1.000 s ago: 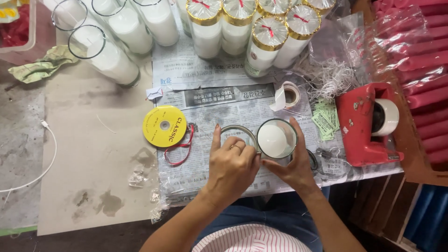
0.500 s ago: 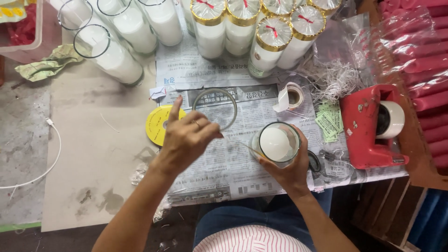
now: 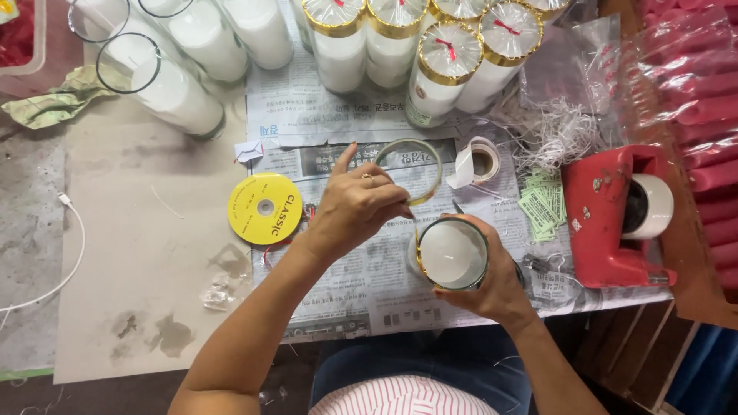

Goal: Applying decorative gold tape to the rims of white candles in glass jars

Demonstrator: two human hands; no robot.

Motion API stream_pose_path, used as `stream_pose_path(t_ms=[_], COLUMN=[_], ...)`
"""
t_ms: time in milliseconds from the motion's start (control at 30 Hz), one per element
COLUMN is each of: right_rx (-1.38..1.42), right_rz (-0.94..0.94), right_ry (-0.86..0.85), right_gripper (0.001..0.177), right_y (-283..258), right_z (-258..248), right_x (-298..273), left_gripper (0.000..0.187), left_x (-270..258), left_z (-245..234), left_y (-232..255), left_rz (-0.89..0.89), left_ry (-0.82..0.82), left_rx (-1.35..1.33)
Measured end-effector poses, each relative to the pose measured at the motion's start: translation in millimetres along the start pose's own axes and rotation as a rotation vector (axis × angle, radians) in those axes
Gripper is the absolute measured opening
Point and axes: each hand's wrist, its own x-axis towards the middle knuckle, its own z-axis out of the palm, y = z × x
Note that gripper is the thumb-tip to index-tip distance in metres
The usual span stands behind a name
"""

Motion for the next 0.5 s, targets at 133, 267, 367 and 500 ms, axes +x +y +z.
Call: stream_pose_path(t_ms=[133,267,367,500], right_rx=[0.054,0.033,0.091,0.27], right_rz=[-0.014,-0.088,-0.063,0.025], right_ry=[-0.049,-0.128,-0.188,-0.275], right_gripper=[0.106,0.107,0.105,0.098], right_y=[-7,-7,-5,-17], right_z=[-8,-18,-25,-30], right_x=[14,24,29,36], left_gripper=[0.016,0.013,0.011,0.013], left_x=[3,5,4,-1], left_z=[4,0,-6,-16], left_y=[4,5,10,22], left_rz=[-0.014,-0.019,-0.03,-0.059], left_ry=[-0.039,-0.101,-0.13,-0.177], left_rx=[-0.045,-0.073,-0.065,-0.05])
